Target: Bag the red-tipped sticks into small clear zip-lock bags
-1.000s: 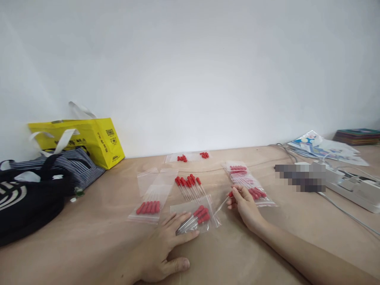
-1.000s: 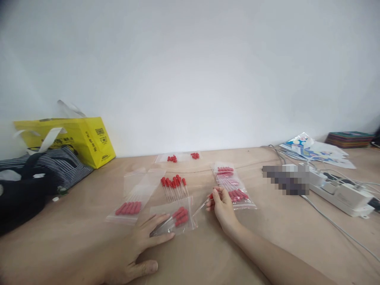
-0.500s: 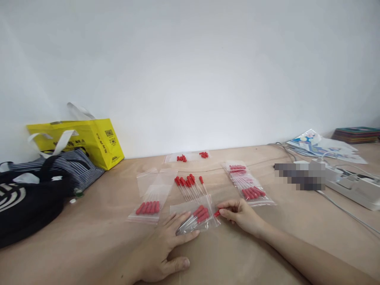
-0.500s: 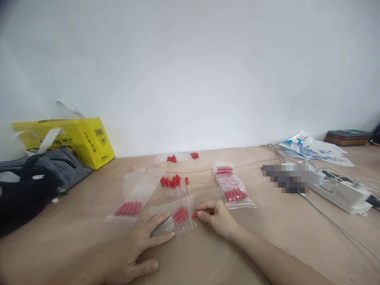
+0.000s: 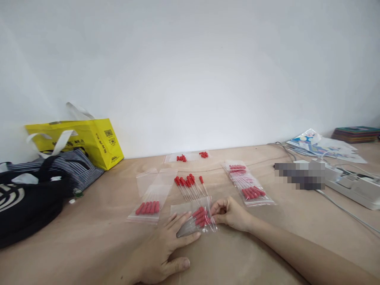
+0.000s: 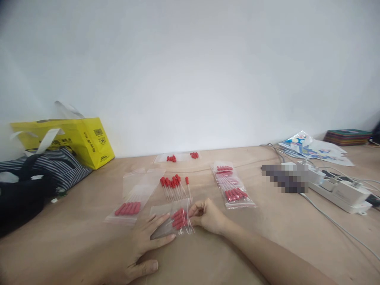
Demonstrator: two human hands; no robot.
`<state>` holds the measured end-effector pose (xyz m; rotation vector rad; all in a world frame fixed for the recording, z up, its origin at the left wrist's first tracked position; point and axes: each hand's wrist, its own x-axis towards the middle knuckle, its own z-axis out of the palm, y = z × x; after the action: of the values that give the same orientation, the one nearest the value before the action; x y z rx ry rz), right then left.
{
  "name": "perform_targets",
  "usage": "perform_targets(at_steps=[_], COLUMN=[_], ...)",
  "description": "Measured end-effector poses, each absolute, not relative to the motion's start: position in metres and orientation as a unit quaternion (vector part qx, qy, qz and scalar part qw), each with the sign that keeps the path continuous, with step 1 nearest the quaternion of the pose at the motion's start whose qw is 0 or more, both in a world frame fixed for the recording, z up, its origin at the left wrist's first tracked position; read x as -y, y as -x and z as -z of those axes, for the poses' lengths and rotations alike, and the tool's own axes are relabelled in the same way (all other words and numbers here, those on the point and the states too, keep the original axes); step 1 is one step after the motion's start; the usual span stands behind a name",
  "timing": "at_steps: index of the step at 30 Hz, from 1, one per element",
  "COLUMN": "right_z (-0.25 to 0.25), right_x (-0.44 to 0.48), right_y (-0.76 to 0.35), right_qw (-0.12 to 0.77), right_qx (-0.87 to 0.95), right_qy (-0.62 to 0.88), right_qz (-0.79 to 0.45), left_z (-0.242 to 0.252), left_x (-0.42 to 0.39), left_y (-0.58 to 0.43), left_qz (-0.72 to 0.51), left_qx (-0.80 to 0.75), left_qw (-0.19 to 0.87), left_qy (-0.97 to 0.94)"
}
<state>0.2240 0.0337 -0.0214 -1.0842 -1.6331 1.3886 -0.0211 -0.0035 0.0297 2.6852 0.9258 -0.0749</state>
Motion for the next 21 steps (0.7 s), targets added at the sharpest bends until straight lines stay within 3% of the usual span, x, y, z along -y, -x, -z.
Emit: perform_targets(at_steps=[7,13,21], right_z=[0.014,0.007,0.005], right_x=[-0.048,-0.107,-0.148], right_y=[-0.239,-0.224,-0.185], right_qw=[0.288,0.378,0.35], right_qx=[0.728,0.644,0.608], right_qy=[0.365,0.588,0.663], right_qz=[-0.504,-0.31,-0.26], left_z=[-0.032,-0.016,-0.011], left_x=[0.004,-0.001,-0.004], left_y=[0.019,0.029,0.033], left_qz=[0.015,-0.029,-0.024], left_qx=[-0.301,-0.305,-0.318], left_qw=[0.148,0.152,0.168], left_qy=[-0.942,-0.94,-0.933])
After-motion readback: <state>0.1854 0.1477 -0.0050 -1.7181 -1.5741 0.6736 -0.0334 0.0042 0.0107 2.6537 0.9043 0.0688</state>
